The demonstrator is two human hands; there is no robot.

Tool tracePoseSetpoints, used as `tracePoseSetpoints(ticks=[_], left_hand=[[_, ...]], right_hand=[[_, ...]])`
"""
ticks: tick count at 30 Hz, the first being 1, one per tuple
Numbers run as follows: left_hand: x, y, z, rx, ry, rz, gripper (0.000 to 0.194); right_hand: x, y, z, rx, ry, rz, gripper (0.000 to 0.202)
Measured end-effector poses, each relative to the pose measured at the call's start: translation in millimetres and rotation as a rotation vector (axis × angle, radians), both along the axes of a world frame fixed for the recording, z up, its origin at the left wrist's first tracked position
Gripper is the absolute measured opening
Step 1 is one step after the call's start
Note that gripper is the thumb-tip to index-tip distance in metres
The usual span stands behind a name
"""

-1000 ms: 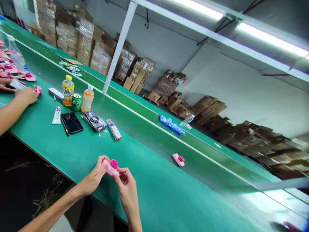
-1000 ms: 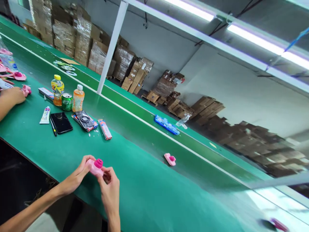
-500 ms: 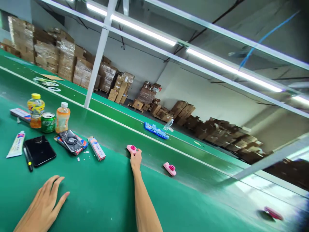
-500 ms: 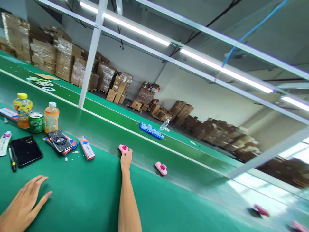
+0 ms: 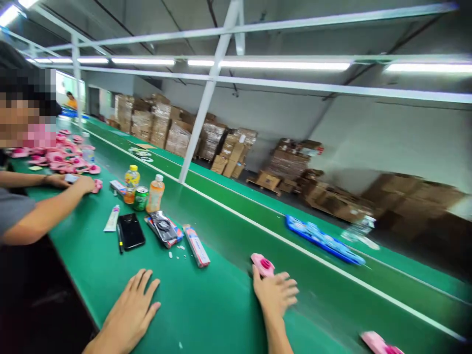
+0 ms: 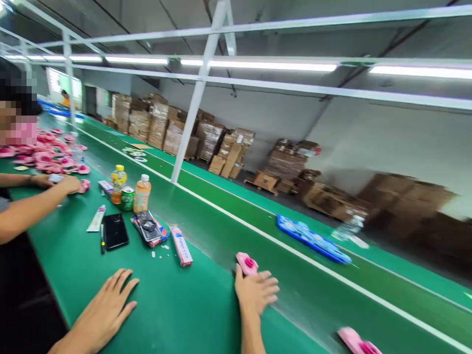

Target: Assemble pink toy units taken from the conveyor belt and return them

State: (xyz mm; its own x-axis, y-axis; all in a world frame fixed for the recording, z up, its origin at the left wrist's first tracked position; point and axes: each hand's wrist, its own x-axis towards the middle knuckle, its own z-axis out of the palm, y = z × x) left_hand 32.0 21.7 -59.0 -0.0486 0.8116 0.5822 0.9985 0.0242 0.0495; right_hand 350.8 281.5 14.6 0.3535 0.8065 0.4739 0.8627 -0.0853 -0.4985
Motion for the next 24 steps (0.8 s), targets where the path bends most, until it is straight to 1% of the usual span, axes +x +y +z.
tracePoseSetpoints(ticks=[3,4,5,7,8,10,15,17,20,22,24], left_hand=[[2,-2,10.0,-0.039,-0.023,0.001,0.058],[3,-3,13.2,-0.071,-0.039,-0.006,0.063],[4,-4,16.2,-0.110,-0.057,-0.019,0.068],[5,-6,21.5,-0.183,-0.102,-0.047,0.074],[5,-8,23.7,-0.214,-0.125,-0.058,0.076],[7,-12,27.3,-0.257,-0.158,-0.080,0.076],[13,-32,29.5,-0.305,-0.173,-0.161,0.074],[15,-39,28.9,-0.293,-0.180,-0.166,0.074],[18,-42,29.0,-0.264,-0.190,-0.158,0.073],[18,-42,29.1,-0.254,-0.180,-0.158,0.074],[15,-39,26.7,-0.244,-0.140,-0.173,0.077]], right_hand=[[6,-6,-17.3,0.087,-0.061,0.022,0.093],[11,-6,-24.5,0.079,-0.114,0.020,0.093],[16,-6,-31.5,0.043,-0.180,0.020,0.094],[27,-9,-42.9,-0.085,-0.302,0.034,0.094],[31,-12,-47.0,-0.145,-0.347,0.049,0.094],[36,-20,-52.3,-0.210,-0.402,0.090,0.093],[39,-51,-54.7,-0.287,-0.528,0.241,0.076],[41,-64,-53.1,-0.314,-0.588,0.309,0.068],[44,-79,-50.8,-0.343,-0.657,0.379,0.059],[48,-83,-50.9,-0.342,-0.729,0.405,0.055],[53,-79,-53.1,-0.316,-0.835,0.432,0.056]])
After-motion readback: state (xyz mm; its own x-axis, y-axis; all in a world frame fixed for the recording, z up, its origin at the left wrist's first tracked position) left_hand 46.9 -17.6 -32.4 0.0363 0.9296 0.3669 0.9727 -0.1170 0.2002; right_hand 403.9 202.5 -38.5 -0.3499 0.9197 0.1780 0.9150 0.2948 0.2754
